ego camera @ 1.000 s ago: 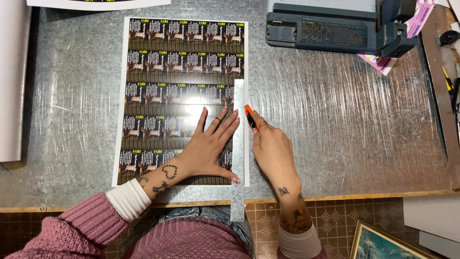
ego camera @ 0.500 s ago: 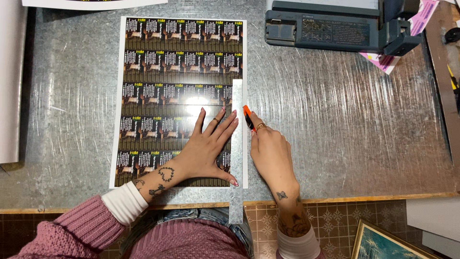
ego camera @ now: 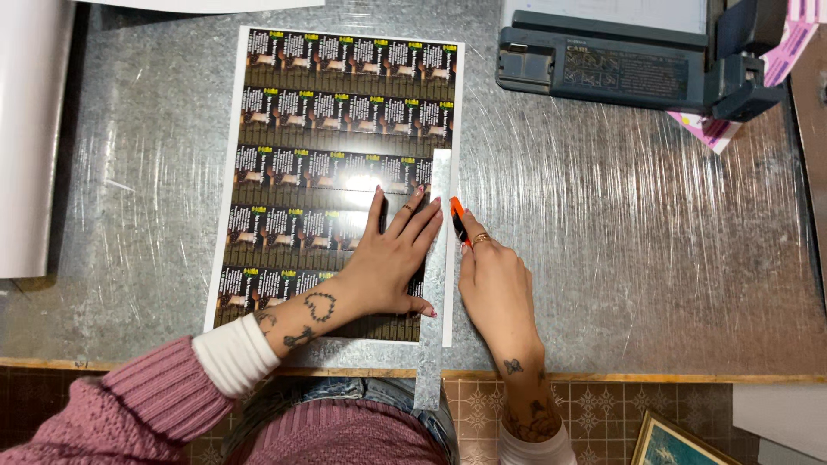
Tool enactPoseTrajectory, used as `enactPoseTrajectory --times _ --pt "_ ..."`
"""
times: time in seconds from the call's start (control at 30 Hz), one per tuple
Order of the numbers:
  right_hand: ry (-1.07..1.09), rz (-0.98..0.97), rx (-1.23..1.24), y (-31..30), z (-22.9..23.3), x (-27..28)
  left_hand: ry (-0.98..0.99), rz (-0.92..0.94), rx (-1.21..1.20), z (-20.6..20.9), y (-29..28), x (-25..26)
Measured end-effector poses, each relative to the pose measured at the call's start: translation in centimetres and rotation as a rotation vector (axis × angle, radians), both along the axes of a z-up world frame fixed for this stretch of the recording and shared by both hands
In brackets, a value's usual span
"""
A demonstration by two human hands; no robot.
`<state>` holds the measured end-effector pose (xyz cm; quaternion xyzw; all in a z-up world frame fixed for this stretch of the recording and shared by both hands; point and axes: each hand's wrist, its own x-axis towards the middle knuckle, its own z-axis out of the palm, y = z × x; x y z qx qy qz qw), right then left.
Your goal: The person uses a metal ruler and an orange utility knife to cut a large sheet of printed paper into smaller rectangular sections. They align the ruler along the printed grid lines and slice through the paper repeatedly to separate the individual items.
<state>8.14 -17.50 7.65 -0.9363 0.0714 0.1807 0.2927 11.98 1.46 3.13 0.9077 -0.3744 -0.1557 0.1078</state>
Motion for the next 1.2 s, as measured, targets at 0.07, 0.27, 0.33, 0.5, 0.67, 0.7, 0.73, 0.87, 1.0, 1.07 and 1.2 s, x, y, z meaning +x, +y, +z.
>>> enactPoseTrajectory --times 0.07,0.27,0.33,0.5,0.67,0.7,0.73,0.87,1.0,1.07,1.2 --pt "-0.014 -0.010 0.012 0.3 0.8 0.1 -0.014 0.000 0.021 0.3 -0.5 0.6" --pt "-0.065 -0.054 -0.006 -0.1 -2.0 -0.5 -0.043 -0.036 0.077 0.4 -1.0 1.4" --pt "-0.072 -0.085 0.012 -0.1 -2.4 -0.8 -0.039 -0.039 0.074 0.3 -1.0 1.4" --pt "-0.071 -0.109 0.010 1.1 -0.5 -1.0 -0.007 -0.013 0.040 -0.5 -0.6 1.3" --pt "-0.081 -0.053 0.043 0.9 -1.0 -0.7 0.060 0.019 -0.025 -0.1 0.4 1.5" --pt "-0.074 -0.050 0.073 0.4 -1.5 -0.5 0.069 0.021 -0.041 -0.2 0.5 1.5" --pt "-0.069 -0.047 0.072 0.0 -1.6 -0.4 0.074 0.025 -0.041 -0.4 0.5 1.5" --pt "-0.076 -0.006 0.081 -1.0 -1.9 0.1 0.045 0.003 -0.024 -1.7 0.7 1.6" --pt "-0.079 0.001 0.063 -1.3 -2.7 -0.5 0.018 -0.021 0.000 -2.3 0.9 1.5" --pt "-0.088 0.001 0.069 -1.2 -2.9 -0.6 0.010 -0.022 -0.006 -2.3 1.0 1.6" --pt "-0.111 -0.010 0.096 -1.0 -2.4 -0.7 -0.002 -0.023 -0.035 -2.1 1.1 1.7"
